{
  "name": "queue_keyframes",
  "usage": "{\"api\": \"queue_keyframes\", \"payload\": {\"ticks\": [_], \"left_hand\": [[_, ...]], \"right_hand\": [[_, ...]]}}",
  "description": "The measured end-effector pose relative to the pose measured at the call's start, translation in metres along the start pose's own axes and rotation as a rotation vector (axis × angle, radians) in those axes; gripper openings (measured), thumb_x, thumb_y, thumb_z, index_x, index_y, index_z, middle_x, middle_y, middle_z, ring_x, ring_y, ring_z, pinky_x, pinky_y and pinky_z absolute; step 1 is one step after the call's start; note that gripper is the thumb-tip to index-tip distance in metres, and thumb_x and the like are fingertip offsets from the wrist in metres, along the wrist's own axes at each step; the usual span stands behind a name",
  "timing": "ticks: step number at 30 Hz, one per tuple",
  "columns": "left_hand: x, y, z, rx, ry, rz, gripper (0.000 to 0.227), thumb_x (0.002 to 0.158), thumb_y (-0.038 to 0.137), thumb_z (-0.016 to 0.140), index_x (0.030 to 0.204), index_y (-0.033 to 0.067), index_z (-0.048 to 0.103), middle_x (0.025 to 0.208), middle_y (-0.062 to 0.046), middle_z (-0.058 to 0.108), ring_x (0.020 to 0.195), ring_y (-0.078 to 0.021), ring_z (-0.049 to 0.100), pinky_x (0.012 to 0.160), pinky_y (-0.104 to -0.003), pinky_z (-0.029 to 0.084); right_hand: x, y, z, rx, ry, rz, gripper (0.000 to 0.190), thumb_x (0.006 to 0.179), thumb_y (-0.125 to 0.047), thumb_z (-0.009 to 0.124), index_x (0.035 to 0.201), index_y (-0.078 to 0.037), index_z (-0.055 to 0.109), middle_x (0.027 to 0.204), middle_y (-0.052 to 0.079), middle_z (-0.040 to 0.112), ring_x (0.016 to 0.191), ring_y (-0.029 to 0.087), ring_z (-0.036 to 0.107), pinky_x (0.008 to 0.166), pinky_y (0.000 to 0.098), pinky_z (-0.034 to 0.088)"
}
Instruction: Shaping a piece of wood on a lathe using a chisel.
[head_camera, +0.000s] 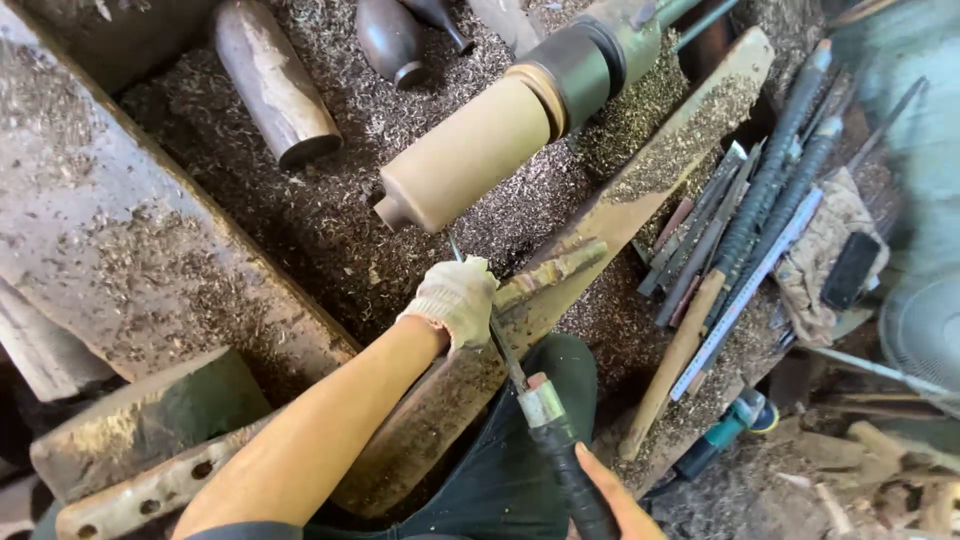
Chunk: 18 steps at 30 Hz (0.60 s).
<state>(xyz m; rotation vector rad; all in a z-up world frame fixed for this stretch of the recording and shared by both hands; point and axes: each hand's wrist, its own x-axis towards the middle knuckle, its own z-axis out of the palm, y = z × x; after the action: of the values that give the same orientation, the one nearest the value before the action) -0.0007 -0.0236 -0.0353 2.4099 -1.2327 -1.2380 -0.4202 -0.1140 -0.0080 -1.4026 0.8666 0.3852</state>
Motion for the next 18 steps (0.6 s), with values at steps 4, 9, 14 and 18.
{"api": "queue_keyframes", "payload": {"ticks": [4,9,14,18], "left_hand": [[0.003,-0.001,-0.005,0.153,0.021,0.153,0.029,0.068,0.029,0.081,0.091,0.0109,0.079,0.103,-0.016,0.070,0.097,-0.0337,0.072,0.082,-0.040,0.060],[-0.004,0.004,-0.016,0.194,-0.027,0.113,0.030,0.069,0.029,0.081,0.094,0.0121,0.080,0.102,-0.014,0.073,0.097,-0.0319,0.074,0.082,-0.040,0.060],[-0.011,0.010,-0.022,0.211,0.004,0.081,0.031,0.070,0.030,0.082,0.094,0.0098,0.080,0.102,-0.014,0.073,0.096,-0.0307,0.075,0.080,-0.039,0.061],[-0.016,0.016,-0.030,0.216,-0.058,0.020,0.034,0.071,0.032,0.084,0.095,0.0097,0.080,0.103,-0.014,0.074,0.096,-0.0303,0.075,0.081,-0.039,0.061]], "right_hand": [[0.011,0.034,0.006,0.262,0.020,0.058,0.076,0.089,-0.008,0.068,0.158,-0.027,0.042,0.093,0.017,0.075,0.070,0.021,0.074,0.069,0.0327,0.058],[0.025,0.062,-0.002,0.382,0.102,0.171,0.063,0.092,-0.016,0.066,0.153,-0.021,0.048,0.091,0.018,0.071,0.066,0.021,0.071,0.066,0.0347,0.057],[0.034,0.057,-0.020,0.319,-0.015,0.153,0.069,0.092,-0.023,0.066,0.157,-0.029,0.043,0.096,0.016,0.073,0.070,0.020,0.074,0.071,0.0344,0.060],[0.048,0.071,-0.046,0.330,-0.002,0.197,0.065,0.097,-0.023,0.071,0.156,-0.012,0.047,0.091,0.016,0.069,0.066,0.019,0.072,0.065,0.0354,0.058]]}}
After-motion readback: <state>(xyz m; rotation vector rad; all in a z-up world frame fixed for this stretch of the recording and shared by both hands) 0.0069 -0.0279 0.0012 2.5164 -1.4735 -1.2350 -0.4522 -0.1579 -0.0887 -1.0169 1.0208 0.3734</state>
